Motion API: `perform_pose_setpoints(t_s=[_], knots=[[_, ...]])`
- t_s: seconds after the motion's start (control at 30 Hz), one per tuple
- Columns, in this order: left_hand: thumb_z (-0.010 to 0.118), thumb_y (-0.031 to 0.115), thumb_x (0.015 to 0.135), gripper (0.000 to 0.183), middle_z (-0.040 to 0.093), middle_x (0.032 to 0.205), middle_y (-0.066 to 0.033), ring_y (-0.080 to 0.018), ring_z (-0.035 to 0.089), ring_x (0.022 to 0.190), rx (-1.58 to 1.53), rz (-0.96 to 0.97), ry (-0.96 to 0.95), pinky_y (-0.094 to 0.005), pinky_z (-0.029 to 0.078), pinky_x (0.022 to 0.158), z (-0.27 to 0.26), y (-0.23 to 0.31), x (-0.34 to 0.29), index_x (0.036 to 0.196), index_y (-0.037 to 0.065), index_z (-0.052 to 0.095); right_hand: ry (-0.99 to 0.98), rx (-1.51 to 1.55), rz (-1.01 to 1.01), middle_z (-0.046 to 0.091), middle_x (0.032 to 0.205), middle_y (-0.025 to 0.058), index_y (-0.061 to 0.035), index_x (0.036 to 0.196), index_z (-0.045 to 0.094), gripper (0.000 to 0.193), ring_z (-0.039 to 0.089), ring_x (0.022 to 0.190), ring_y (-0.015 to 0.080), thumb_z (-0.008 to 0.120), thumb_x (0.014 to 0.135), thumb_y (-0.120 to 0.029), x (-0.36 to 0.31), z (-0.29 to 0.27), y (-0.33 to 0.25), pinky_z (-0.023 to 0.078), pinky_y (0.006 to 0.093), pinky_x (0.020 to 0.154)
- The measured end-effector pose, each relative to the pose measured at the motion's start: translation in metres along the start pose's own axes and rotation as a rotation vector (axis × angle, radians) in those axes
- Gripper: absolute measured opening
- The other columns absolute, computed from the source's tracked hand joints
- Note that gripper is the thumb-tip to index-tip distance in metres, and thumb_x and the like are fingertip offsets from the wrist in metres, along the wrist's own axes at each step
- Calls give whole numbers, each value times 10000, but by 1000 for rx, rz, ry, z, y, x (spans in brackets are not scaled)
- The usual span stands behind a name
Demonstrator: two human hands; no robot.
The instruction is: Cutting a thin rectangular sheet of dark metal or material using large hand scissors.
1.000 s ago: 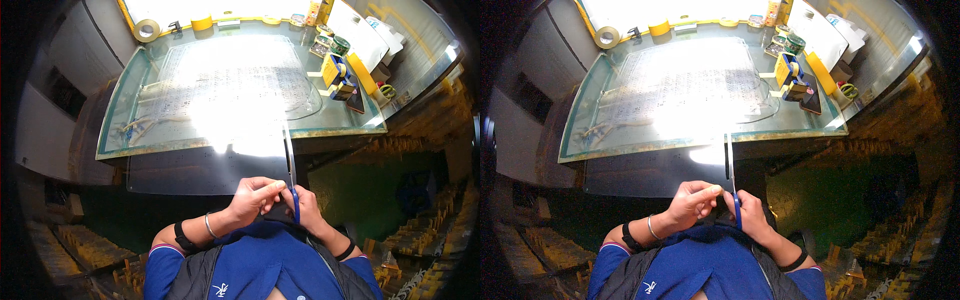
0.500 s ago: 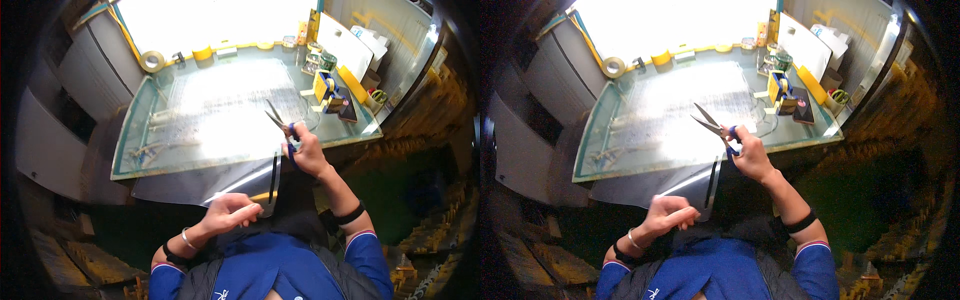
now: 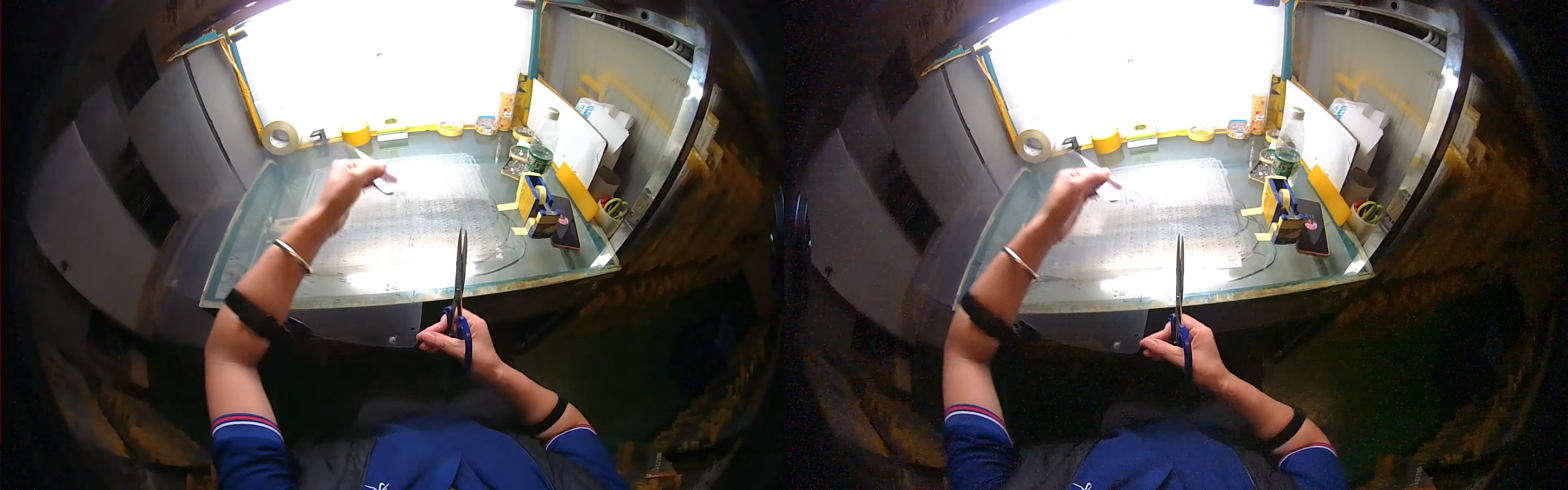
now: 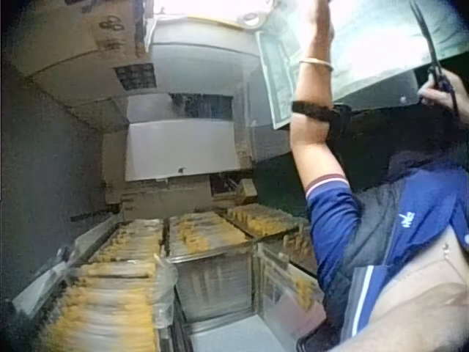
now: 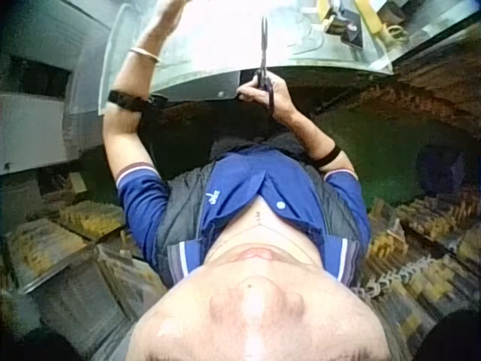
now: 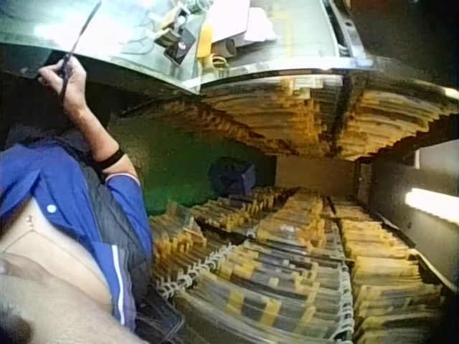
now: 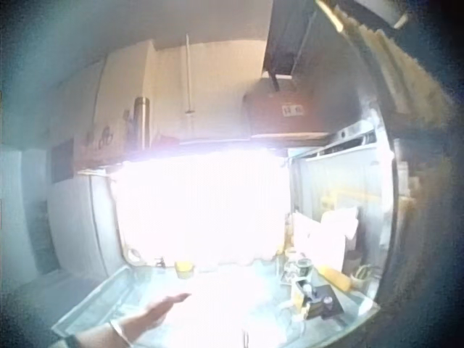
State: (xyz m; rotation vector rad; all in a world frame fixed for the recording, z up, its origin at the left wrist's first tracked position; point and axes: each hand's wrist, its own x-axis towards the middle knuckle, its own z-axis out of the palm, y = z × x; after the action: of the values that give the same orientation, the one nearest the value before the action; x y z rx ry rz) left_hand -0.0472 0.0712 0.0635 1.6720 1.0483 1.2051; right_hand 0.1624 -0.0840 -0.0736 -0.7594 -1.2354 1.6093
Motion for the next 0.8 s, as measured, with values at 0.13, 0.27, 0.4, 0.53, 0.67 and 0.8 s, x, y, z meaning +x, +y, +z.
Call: perform_pose_setpoints(t_s=[0.13, 0.27, 0.4, 0.53, 0.67, 0.8], knots=[[526, 294, 865, 320, 632, 969, -82, -146, 553, 969, -89, -254, -20, -256, 375, 849, 18, -64, 3, 1006, 22, 615, 155, 99, 70, 637, 798, 124, -17, 793, 511, 190, 637, 714, 152, 692, 767, -69, -6, -12, 17, 513, 231, 632], [519, 341, 885, 345, 605, 1007, -74, -146, 547, 935, -90, -185, -283, -273, 393, 819, 56, -71, -51, 1021, 38, 612, 290, 69, 64, 643, 798, 130, -17, 774, 514, 184, 637, 695, 154, 685, 772, -86, -9, -36, 22, 511, 236, 615], [503, 389, 893, 430, 636, 830, -62, -115, 605, 682, -177, -526, -988, -214, 484, 587, 77, -59, -146, 960, -19, 621, 368, 9, 116, 642, 801, 128, -22, 821, 524, 200, 630, 668, 162, 609, 845, -202, -20, -58, 21, 485, 235, 575], [515, 437, 878, 464, 626, 763, -56, -90, 591, 632, -320, -876, -827, -199, 475, 546, 73, -116, -213, 970, -5, 620, 145, 26, 174, 620, 841, 135, -2, 923, 519, 373, 626, 764, 194, 444, 924, -368, -38, -67, 23, 490, 269, 645], [552, 260, 876, 318, 600, 712, -72, -105, 552, 553, -688, -828, -281, -203, 456, 507, 68, -128, -200, 926, -51, 598, 42, 53, 279, 607, 870, 120, 0, 951, 525, 426, 614, 804, 188, 400, 933, -407, -55, -67, 26, 484, 276, 670], [584, 194, 865, 256, 589, 733, -71, -115, 548, 588, -640, -675, -147, -219, 447, 528, 98, -117, -178, 922, -55, 594, 1, 144, 361, 586, 870, 94, 4, 979, 521, 446, 593, 824, 168, 377, 938, -415, -65, -55, 17, 466, 260, 704]])
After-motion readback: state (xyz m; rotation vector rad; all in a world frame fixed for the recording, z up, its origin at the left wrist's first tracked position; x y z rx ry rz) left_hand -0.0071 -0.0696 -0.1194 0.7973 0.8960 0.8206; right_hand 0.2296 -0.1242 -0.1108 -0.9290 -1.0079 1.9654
